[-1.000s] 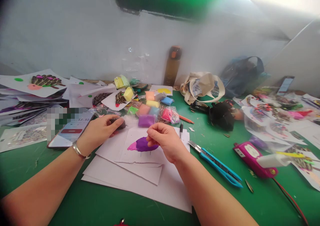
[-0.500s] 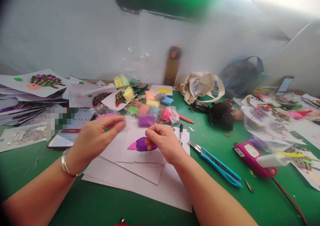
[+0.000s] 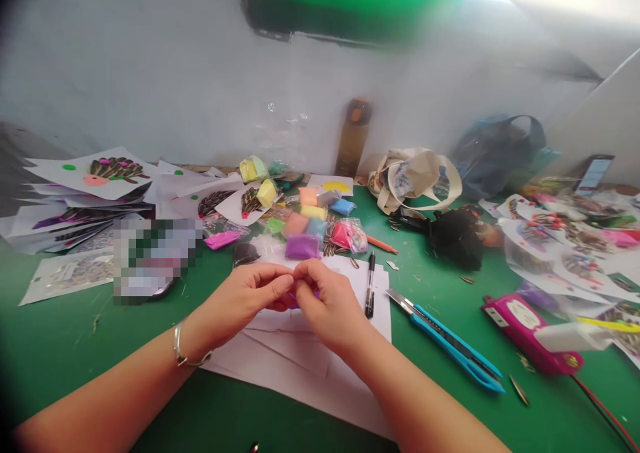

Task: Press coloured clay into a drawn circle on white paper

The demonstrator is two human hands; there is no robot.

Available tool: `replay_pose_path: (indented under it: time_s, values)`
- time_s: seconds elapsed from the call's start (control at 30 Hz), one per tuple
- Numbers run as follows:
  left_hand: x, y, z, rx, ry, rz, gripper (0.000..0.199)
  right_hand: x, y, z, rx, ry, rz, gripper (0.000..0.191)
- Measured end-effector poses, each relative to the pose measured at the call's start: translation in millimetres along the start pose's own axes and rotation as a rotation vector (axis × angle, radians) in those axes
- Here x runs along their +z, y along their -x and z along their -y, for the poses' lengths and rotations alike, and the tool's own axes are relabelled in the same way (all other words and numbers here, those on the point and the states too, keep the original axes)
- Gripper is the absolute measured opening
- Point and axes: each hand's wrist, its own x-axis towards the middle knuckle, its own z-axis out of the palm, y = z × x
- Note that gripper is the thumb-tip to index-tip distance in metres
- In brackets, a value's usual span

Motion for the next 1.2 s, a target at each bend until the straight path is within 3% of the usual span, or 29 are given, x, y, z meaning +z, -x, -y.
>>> replay_pose_path:
  time_s: [0.2,0.43,0.57,0.97,1.2]
  values:
    - [1.4,0.4,-0.7,-0.025,0.088,0.030,0.025,2.4,2.1,-2.3,-0.078,0.041,0.022,0.009]
    - [0.2,3.0,-1.5,-0.137,0.300,0.118,0.029,-0.4,1.5,-1.2,-0.335,0.232,-0.114,0.014]
    - [-1.7,3.0,0.9,-0.200,0.415,0.121,0.026,-0.4,1.5,-0.8,-0.385,0.222,-0.153,0.019]
    - [-2.6,-0.3,-0.2,-0.190,0.459,0.008,0.022,2.6,1.5,2.6,-0.141,-0.172,-0.077,0.022]
    - [-5.7,-4.0,4.3,-0.159,0.484,-0.020,0.018,3.9,-0.3,0.0,-0.129,-0.203,-0.039,0.026]
